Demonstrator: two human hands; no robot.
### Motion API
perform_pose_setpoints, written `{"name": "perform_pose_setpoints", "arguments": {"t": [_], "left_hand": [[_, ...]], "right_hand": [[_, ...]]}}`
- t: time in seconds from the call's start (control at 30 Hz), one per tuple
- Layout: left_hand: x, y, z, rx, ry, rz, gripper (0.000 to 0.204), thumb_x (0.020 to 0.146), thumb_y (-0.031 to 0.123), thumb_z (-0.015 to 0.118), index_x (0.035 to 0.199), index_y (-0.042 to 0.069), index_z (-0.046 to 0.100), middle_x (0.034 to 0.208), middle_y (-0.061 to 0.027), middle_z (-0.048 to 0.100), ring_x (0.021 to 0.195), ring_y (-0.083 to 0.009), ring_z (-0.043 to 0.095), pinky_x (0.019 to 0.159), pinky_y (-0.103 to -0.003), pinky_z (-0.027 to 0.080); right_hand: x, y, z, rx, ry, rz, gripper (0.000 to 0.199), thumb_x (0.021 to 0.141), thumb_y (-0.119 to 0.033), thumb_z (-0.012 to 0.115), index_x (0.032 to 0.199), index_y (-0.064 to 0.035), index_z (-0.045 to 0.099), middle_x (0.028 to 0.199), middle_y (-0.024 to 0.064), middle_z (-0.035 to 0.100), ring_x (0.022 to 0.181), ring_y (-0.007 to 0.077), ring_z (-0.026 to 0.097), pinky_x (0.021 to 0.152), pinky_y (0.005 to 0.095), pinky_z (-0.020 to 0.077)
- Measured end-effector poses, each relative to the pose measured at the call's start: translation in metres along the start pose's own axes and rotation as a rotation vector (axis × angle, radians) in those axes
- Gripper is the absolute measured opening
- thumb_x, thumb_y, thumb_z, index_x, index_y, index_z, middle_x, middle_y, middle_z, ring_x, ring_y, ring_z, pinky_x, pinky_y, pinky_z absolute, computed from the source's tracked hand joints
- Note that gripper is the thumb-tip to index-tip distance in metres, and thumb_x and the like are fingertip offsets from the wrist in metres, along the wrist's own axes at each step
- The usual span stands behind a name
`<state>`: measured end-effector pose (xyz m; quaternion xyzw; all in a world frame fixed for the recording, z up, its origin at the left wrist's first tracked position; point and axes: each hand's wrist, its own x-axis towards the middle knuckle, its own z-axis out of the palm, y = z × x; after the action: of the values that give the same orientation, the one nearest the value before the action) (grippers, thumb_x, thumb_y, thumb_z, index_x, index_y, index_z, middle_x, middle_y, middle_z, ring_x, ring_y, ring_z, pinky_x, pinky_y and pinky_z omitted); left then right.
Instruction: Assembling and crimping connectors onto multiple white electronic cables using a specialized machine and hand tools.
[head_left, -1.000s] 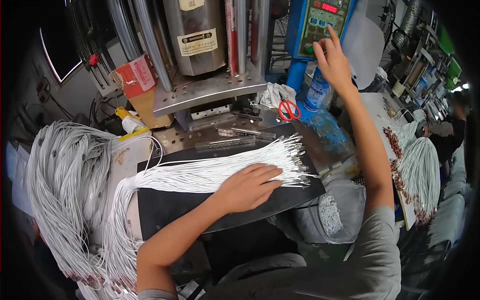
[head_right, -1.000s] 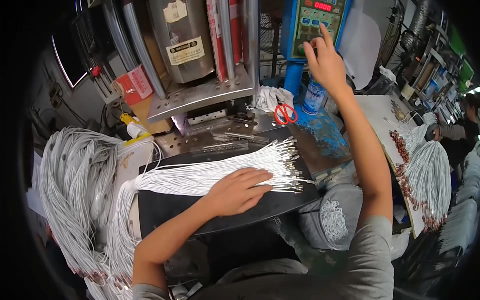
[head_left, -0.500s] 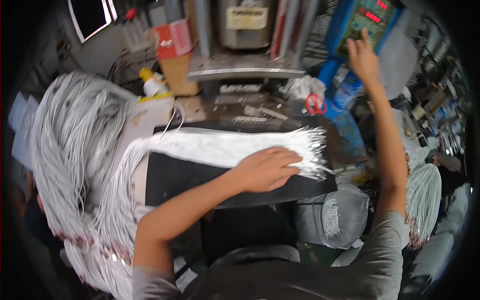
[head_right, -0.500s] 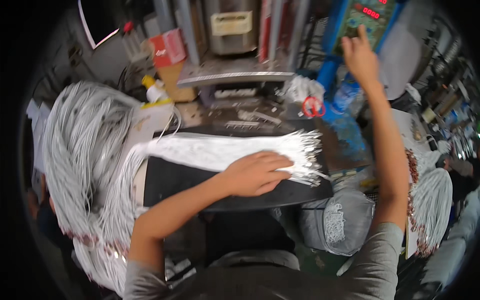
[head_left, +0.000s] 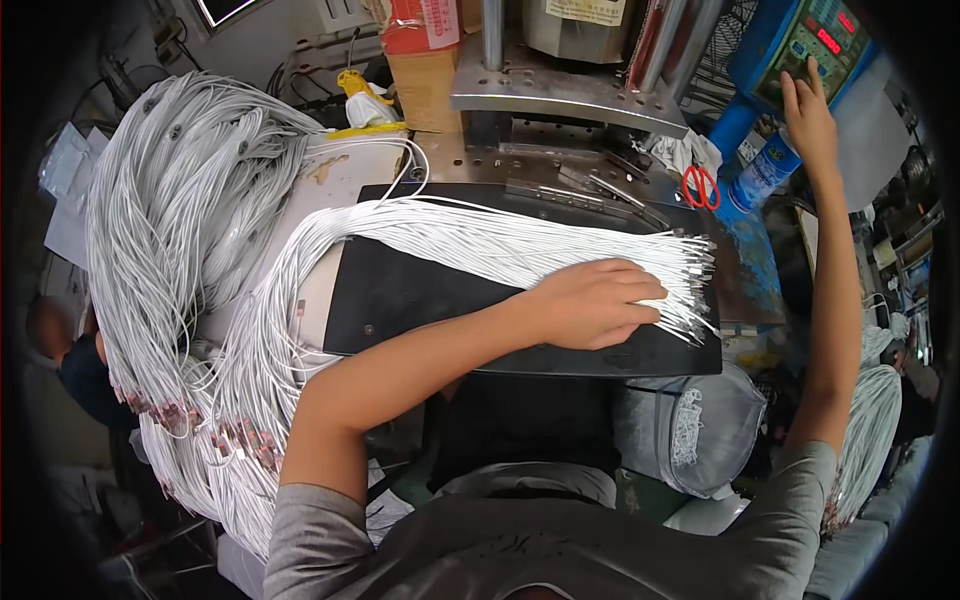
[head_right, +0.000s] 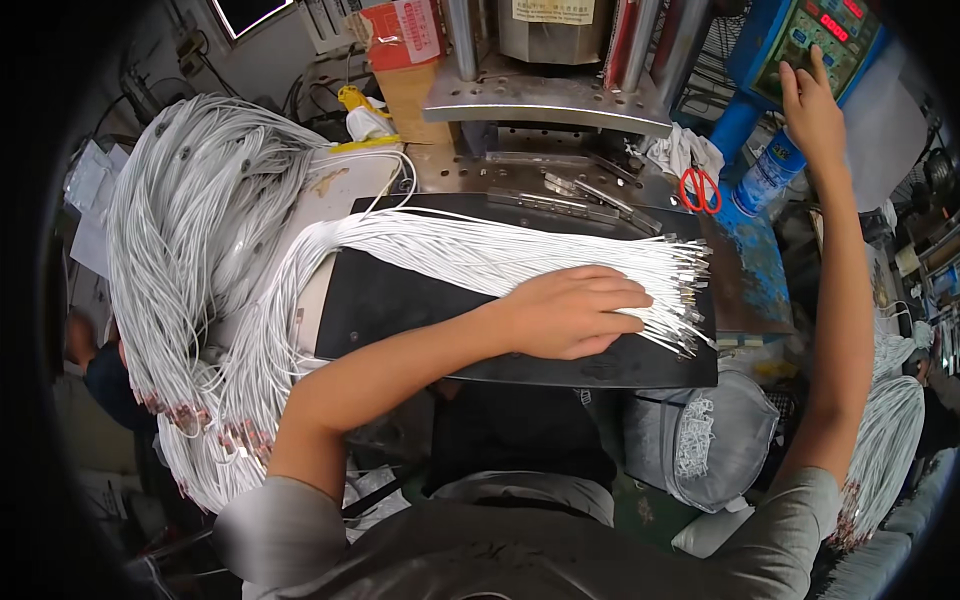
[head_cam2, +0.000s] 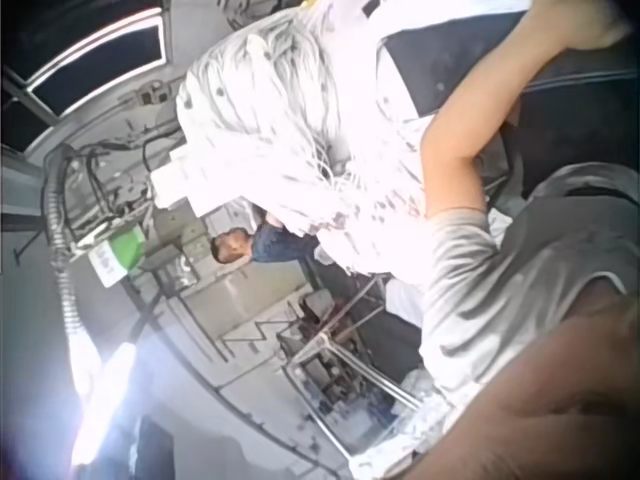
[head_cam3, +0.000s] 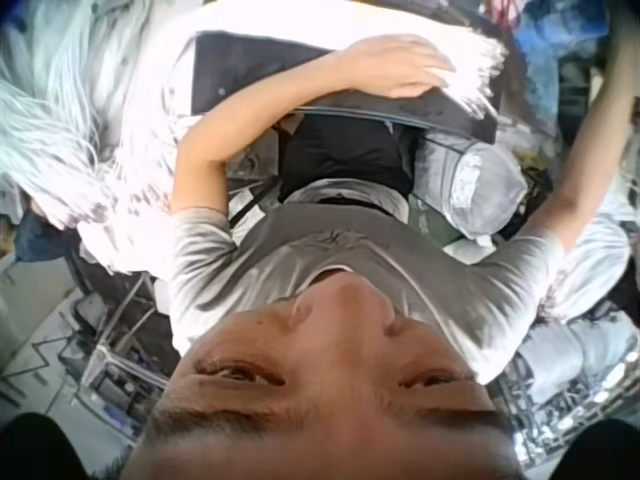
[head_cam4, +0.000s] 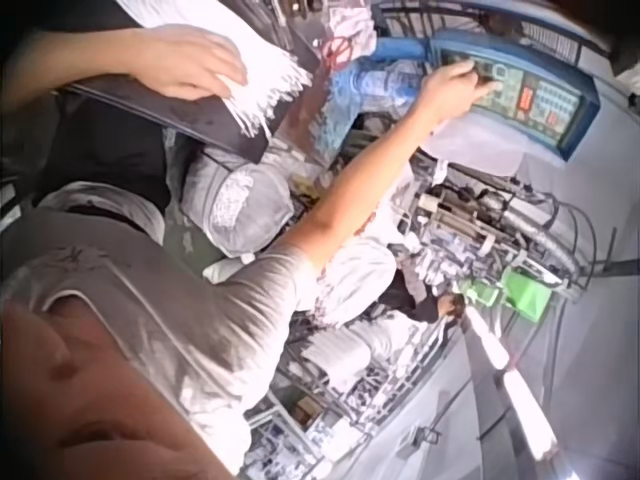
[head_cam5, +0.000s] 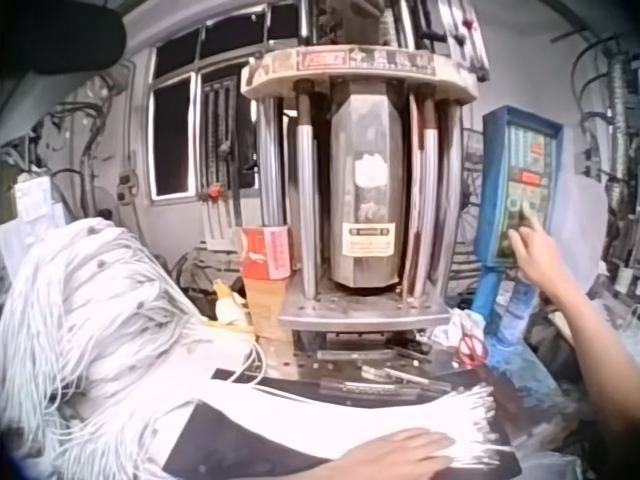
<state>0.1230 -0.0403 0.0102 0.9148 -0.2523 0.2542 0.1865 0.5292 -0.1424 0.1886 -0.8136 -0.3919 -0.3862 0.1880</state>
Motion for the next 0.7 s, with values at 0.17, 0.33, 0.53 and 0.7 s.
{"name": "perform_pose_setpoints", "arguments": {"t": [0.17,0.33,0.53,0.7], "left_hand": [[-0.0003,0.0015,-0.0009,0.006,0.002,-0.003,0.032,0.088,0.017,0.072,0.119,0.009,0.068,0.138,-0.0099,0.062,0.132,-0.0296,0.057,0.112,-0.042,0.045],[-0.0009,0.0017,0.0006,0.016,0.010,0.001,0.032,0.088,0.017,0.072,0.119,0.009,0.068,0.138,-0.0098,0.063,0.131,-0.0296,0.057,0.111,-0.041,0.046],[-0.0018,-0.0014,0.0003,0.011,0.030,0.003,0.031,0.088,0.016,0.072,0.118,0.009,0.068,0.136,-0.0102,0.063,0.130,-0.0297,0.058,0.111,-0.042,0.046],[0.0025,-0.0025,-0.0005,-0.002,0.033,0.018,0.031,0.088,0.015,0.072,0.118,0.009,0.068,0.137,-0.0109,0.062,0.130,-0.0303,0.058,0.111,-0.042,0.046]], "right_hand": [[-0.0009,-0.0020,-0.0020,-0.007,0.010,0.006,0.050,0.109,-0.050,0.047,0.118,-0.0080,0.073,0.166,0.0042,0.040,0.117,0.0349,0.067,0.091,0.0430,0.0549],[-0.0001,-0.0012,-0.0019,-0.025,-0.018,0.012,0.051,0.109,-0.051,0.046,0.121,-0.0088,0.073,0.166,0.0036,0.040,0.116,0.0349,0.068,0.091,0.0430,0.0551],[0.0013,-0.0025,0.0040,0.004,0.036,-0.025,0.053,0.107,-0.052,0.048,0.114,-0.0071,0.074,0.165,0.0055,0.042,0.108,0.0380,0.070,0.088,0.0441,0.0566],[0.0018,-0.0019,-0.0013,-0.003,0.060,-0.028,0.050,0.107,-0.050,0.049,0.113,-0.0069,0.074,0.163,0.0086,0.045,0.108,0.0401,0.070,0.088,0.0468,0.0567]]}}
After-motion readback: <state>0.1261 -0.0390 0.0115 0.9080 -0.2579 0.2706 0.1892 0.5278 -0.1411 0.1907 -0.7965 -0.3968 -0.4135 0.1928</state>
